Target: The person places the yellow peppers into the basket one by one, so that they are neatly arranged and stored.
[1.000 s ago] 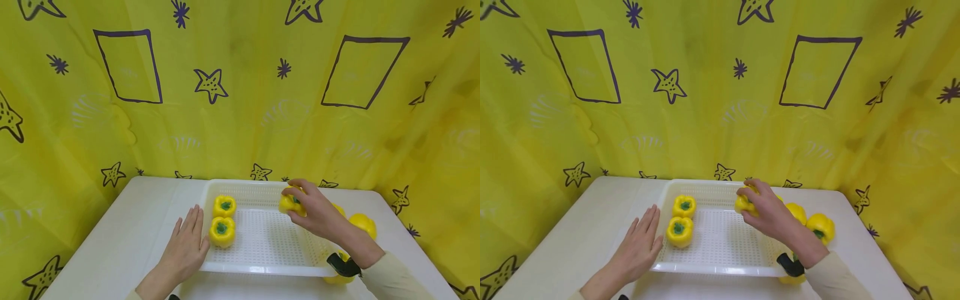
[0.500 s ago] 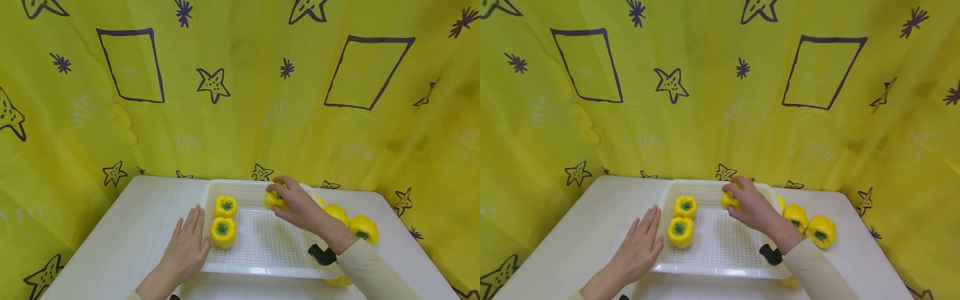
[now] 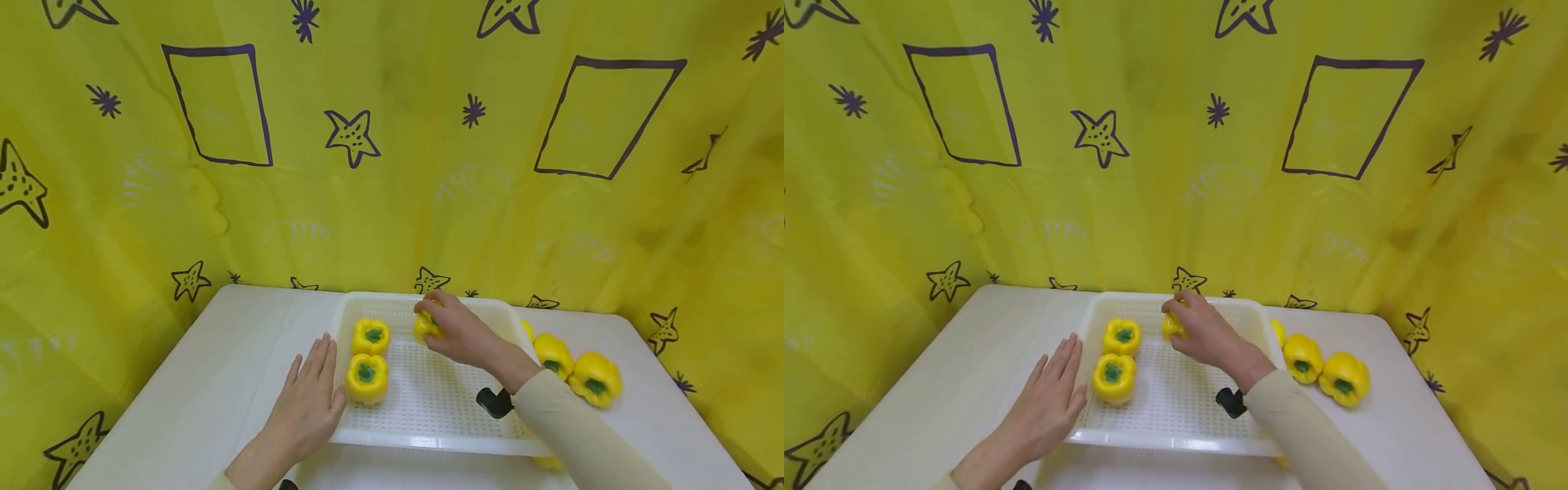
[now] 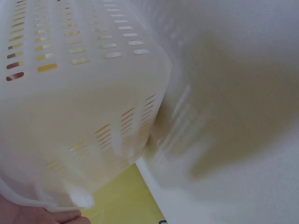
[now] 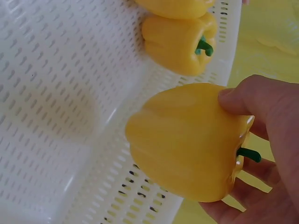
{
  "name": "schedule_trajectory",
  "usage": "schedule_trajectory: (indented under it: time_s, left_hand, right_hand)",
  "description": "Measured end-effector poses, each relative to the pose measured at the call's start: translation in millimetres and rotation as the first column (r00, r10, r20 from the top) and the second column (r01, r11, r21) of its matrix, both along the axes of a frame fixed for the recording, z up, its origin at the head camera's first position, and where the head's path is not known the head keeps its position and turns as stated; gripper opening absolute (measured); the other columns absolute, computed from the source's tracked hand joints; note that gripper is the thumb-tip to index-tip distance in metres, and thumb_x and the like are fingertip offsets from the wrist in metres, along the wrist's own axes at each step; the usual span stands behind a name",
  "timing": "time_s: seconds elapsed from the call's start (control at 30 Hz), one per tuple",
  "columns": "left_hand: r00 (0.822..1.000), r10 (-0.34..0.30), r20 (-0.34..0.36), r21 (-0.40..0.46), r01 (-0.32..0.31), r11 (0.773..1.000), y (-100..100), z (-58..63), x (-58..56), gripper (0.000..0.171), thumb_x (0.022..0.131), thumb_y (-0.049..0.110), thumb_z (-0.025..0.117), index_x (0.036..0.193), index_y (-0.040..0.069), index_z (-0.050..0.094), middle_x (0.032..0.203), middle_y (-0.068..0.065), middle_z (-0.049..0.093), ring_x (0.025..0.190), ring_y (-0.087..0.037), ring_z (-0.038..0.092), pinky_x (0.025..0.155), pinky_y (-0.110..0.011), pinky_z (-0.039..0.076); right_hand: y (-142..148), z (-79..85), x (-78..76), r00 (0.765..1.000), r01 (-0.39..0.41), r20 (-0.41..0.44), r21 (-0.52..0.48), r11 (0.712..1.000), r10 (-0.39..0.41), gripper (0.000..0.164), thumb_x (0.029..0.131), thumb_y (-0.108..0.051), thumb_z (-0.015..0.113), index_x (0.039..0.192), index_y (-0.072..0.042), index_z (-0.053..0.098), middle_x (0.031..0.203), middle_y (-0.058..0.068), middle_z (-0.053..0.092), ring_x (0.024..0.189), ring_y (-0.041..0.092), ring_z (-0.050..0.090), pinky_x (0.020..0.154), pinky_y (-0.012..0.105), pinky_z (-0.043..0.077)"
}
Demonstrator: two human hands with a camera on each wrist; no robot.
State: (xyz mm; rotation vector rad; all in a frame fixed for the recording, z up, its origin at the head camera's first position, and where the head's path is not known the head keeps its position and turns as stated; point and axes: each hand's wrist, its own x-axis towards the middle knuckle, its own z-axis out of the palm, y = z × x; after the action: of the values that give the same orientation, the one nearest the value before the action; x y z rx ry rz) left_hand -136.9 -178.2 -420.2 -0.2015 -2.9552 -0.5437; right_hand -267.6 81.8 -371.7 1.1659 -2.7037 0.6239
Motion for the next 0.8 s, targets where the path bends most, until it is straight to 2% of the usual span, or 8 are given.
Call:
schedule_trajectory:
  time_s: [0.2,0.43,0.63,0.8]
  left_hand:
    - [1.000,-0.011,-0.019,0.002,0.011,1.000,1.7,0.0,-0.6,0.066,0.100,0.028,0.045,0.153,-0.005,0.027,0.164,-0.019,0.021,0.152,-0.035,0.021,0.121,-0.060,0.017]
    - [1.000,-0.009,0.004,0.000,0.009,1.000,2.0,-0.7,-0.8,0.066,0.100,0.029,0.044,0.154,-0.004,0.026,0.165,-0.018,0.019,0.153,-0.034,0.019,0.122,-0.059,0.016]
    - [1.000,0.000,0.016,-0.002,0.000,1.000,2.1,-0.4,-1.0,0.067,0.100,0.030,0.045,0.154,-0.004,0.025,0.165,-0.018,0.018,0.153,-0.035,0.019,0.122,-0.059,0.015]
    - [1.000,0.006,0.026,-0.006,-0.005,1.000,1.1,-0.4,-0.5,0.067,0.100,0.030,0.045,0.155,-0.003,0.024,0.165,-0.017,0.016,0.153,-0.034,0.019,0.122,-0.059,0.015]
  right_hand:
    - [-10.7,-8.2,-4.9,0.999,0.001,0.050,0.021,1.000,-0.002,0.040,0.082,-0.005,0.070,0.121,-0.005,0.061,0.123,0.012,0.055,0.101,0.026,0.055,0.084,0.039,0.050]
    - [-22.2,-18.6,-9.4,0.987,0.004,0.161,0.093,0.996,-0.019,0.047,0.084,-0.004,0.073,0.129,-0.005,0.057,0.131,0.012,0.055,0.113,0.029,0.055,0.098,0.044,0.049]
    - [-32.5,-25.1,-13.3,0.979,-0.015,0.204,0.117,0.993,-0.009,0.057,0.086,-0.007,0.074,0.138,-0.009,0.052,0.139,0.011,0.054,0.124,0.030,0.053,0.107,0.046,0.045]
    - [-37.6,-26.5,-14.0,0.979,-0.019,0.202,0.119,0.993,-0.006,0.057,0.085,-0.008,0.075,0.138,-0.011,0.052,0.141,0.010,0.054,0.128,0.030,0.051,0.109,0.046,0.044]
